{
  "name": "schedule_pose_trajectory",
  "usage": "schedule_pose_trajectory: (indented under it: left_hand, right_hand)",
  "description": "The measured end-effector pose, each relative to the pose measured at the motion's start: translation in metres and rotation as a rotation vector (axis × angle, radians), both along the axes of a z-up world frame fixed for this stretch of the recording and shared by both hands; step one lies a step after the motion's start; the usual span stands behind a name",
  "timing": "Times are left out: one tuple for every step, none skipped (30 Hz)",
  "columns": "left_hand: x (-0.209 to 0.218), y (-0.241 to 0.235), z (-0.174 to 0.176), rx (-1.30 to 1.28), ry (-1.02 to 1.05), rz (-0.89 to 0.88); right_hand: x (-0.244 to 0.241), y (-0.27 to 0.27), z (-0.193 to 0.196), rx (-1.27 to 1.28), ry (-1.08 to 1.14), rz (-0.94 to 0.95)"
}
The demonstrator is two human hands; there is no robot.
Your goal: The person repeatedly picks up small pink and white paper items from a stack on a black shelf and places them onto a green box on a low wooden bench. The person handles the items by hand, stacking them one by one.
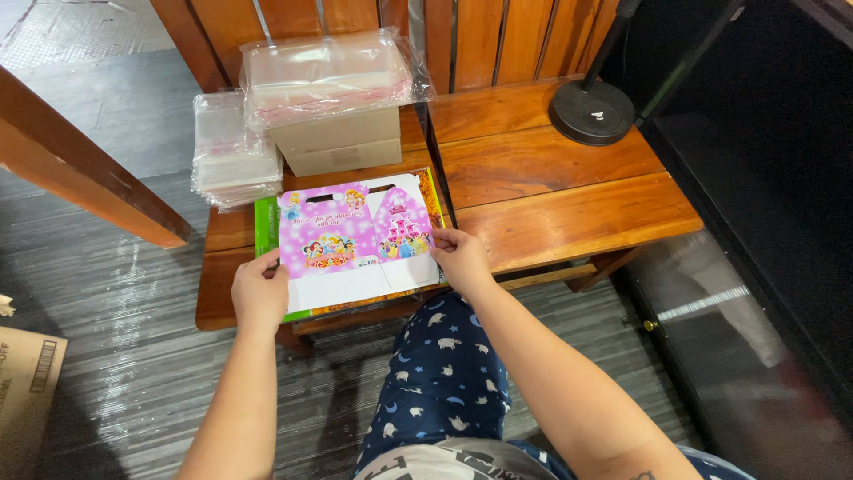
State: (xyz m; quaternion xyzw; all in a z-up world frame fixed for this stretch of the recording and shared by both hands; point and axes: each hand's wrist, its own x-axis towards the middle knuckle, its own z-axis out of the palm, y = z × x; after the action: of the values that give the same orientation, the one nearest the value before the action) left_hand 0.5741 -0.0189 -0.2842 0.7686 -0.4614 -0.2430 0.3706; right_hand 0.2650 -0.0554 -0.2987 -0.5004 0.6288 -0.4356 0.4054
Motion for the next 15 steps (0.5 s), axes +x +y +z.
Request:
schedule_pose_trajectory:
  left_hand:
    - [-0.0002,-0.0002,0.0007,-0.001,0.0,0.0]
    - [-0.0004,0.0,0.001,0.007,-0.012,-0.004]
    - [-0.0007,0.0001,0.0013,0.015,-0.024,-0.007]
    - [-0.0007,-0.0002,0.0012,0.014,-0.025,-0.009]
    - [-0.0007,-0.0004,0.0012,0.02,-0.024,-0.007]
    - [-0.0007,-0.0004,0.0009,0.026,-0.023,-0.005]
    - [-0.0014,0.0001,0.0016,0.025,-0.023,-0.006]
    - [-0.0021,0.0005,0.0023,0.036,-0.028,-0.012]
    - [-0.0029,0.0009,0.003,0.047,-0.033,-0.019]
    - [-0.0033,0.0002,0.0025,0.046,-0.033,-0.02]
    - [-0.0038,-0.0006,0.0022,0.057,-0.042,-0.023]
    - [-0.0042,-0.0014,0.0022,0.067,-0.052,-0.027]
    - [-0.0042,-0.0027,0.0016,0.066,-0.053,-0.028]
    - [-0.0038,-0.0032,0.0005,0.073,-0.05,-0.024]
    - [-0.0034,-0.0037,-0.0008,0.079,-0.046,-0.02]
  right_hand:
    - [0.0005,-0.0003,0.0002,-0.001,0.0,0.0]
    - [0.0009,-0.0002,0.0,0.007,0.025,0.002]
    - [0.0013,-0.0002,-0.0002,0.015,0.049,0.004]
    - [0.001,-0.0006,-0.0002,0.014,0.049,0.003]
    - [0.0007,-0.0009,-0.0002,0.018,0.066,0.005]
    - [0.0004,-0.0011,-0.0003,0.023,0.084,0.008]
    - [0.0003,-0.0018,-0.0004,0.022,0.084,0.007]
    - [0.0001,-0.0025,-0.0007,0.02,0.092,0.009]
    - [0.0,-0.0032,-0.001,0.019,0.1,0.012]
    - [-0.0007,-0.002,-0.0012,0.018,0.1,0.011]
    - [-0.0015,-0.0008,-0.0014,0.014,0.095,0.013]
    - [-0.0021,0.0003,-0.0013,0.009,0.09,0.015]
    - [-0.0026,0.0004,-0.0005,0.009,0.09,0.014]
    - [-0.0026,0.0011,-0.0004,0.015,0.088,0.019]
    - [-0.0027,0.0018,-0.0004,0.022,0.087,0.024]
